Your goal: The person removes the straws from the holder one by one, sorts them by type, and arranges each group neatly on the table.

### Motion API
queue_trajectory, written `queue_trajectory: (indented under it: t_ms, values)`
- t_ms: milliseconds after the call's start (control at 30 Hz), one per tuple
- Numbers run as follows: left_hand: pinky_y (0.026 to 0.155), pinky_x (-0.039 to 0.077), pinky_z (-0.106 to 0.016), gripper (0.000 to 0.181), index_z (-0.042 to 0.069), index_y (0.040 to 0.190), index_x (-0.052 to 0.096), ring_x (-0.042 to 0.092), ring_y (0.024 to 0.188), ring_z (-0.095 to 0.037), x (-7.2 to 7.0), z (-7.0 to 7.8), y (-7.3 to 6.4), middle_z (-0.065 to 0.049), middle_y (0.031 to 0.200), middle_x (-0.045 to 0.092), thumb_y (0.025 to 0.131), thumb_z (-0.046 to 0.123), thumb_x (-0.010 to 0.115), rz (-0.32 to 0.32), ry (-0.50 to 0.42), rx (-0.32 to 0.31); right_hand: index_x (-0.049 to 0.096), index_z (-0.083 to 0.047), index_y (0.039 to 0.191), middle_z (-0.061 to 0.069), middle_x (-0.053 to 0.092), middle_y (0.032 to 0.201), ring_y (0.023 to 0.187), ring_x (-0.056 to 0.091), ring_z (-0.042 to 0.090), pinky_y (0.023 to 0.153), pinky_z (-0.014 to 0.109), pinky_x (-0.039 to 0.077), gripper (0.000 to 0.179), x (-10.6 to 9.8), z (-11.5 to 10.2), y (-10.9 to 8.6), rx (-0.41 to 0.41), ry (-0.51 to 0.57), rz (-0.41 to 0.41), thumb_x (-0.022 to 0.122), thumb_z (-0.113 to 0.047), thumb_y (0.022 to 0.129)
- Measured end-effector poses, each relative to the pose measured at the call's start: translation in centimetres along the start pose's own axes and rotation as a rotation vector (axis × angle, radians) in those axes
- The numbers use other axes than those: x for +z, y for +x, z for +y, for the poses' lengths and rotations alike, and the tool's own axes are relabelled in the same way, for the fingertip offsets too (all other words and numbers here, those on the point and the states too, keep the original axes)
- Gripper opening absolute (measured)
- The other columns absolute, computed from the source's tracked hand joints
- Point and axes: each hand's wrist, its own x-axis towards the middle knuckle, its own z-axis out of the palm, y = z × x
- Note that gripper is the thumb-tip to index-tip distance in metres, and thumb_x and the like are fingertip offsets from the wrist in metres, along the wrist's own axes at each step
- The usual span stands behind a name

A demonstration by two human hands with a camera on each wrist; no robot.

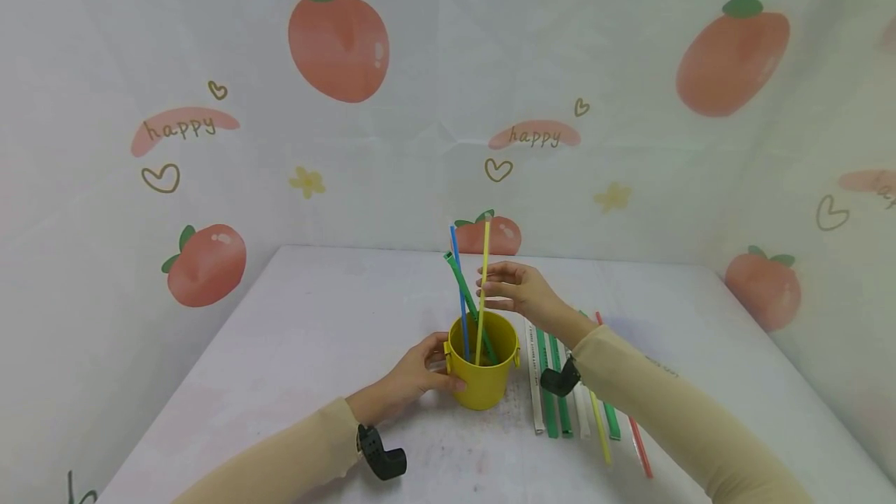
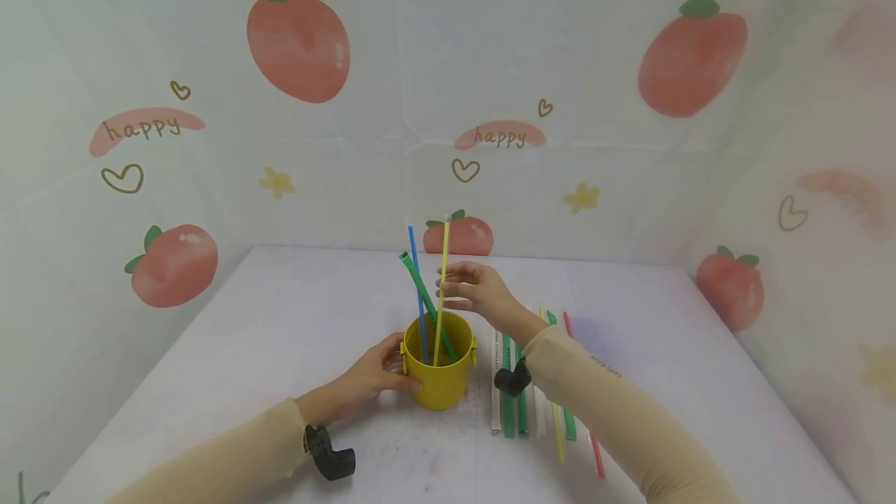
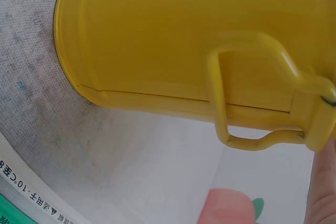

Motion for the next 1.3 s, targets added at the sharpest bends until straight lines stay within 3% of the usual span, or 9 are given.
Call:
queue_trajectory:
  t_ms: [233,433,700,933,1167,1300]
  values:
    - [0.102,0.034,-0.052,0.066,0.015,0.131,0.044,0.042,0.125,-0.029,0.0,-0.1,0.1,-0.004,0.130,0.050,0.074,0.021,0.078,0.002,0.007,-0.003,0.051,-0.001,0.115,0.016,0.060,0.106,0.096,0.062,0.027,0.084,0.043,0.051,0.029,0.0,-0.2,-0.2,-0.013,-0.004,-0.004,0.061,-0.006,0.088]
    - [0.102,0.035,-0.051,0.066,0.015,0.131,0.044,0.042,0.125,-0.028,-0.1,-0.1,0.1,-0.003,0.130,0.050,0.075,0.021,0.078,-0.004,0.004,0.002,0.048,-0.007,0.118,0.026,0.053,0.112,0.100,0.059,0.036,0.083,0.046,0.051,0.033,0.0,-0.6,-0.5,-0.047,0.005,-0.017,0.061,-0.003,0.088]
    - [0.102,0.035,-0.049,0.067,0.014,0.131,0.043,0.043,0.124,-0.027,-0.1,-0.1,0.0,-0.003,0.128,0.051,0.074,0.021,0.078,-0.007,-0.007,0.007,0.047,-0.009,0.117,0.014,0.058,0.104,0.097,0.061,0.032,0.081,0.047,0.052,0.034,0.0,-1.2,-1.0,-0.078,0.011,-0.014,0.061,-0.004,0.087]
    - [0.102,0.035,-0.049,0.067,0.015,0.131,0.044,0.043,0.124,-0.027,0.0,0.0,0.0,-0.003,0.126,0.052,0.074,0.021,0.078,-0.002,-0.002,0.001,0.042,-0.002,0.122,0.009,0.058,0.099,0.092,0.063,0.024,0.080,0.047,0.052,0.037,-0.2,-2.3,-1.5,-0.121,0.038,0.011,0.058,0.001,0.088]
    - [0.102,0.036,-0.048,0.069,0.014,0.131,0.043,0.042,0.124,-0.027,-0.1,0.0,-0.1,-0.003,0.127,0.051,0.073,0.022,0.079,-0.011,-0.006,0.013,0.052,-0.015,0.112,0.007,0.057,0.101,0.094,0.062,0.026,0.078,0.044,0.053,0.031,-0.2,-3.6,-1.9,-0.167,0.030,0.022,0.060,0.000,0.087]
    - [0.102,0.037,-0.047,0.070,0.013,0.132,0.042,0.043,0.124,-0.027,-0.1,0.0,-0.1,-0.003,0.127,0.051,0.074,0.023,0.079,-0.016,-0.005,0.021,0.054,-0.017,0.112,0.009,0.056,0.102,0.095,0.061,0.028,0.077,0.043,0.054,0.031,-0.3,-4.3,-2.1,-0.184,0.038,0.040,0.059,0.001,0.087]
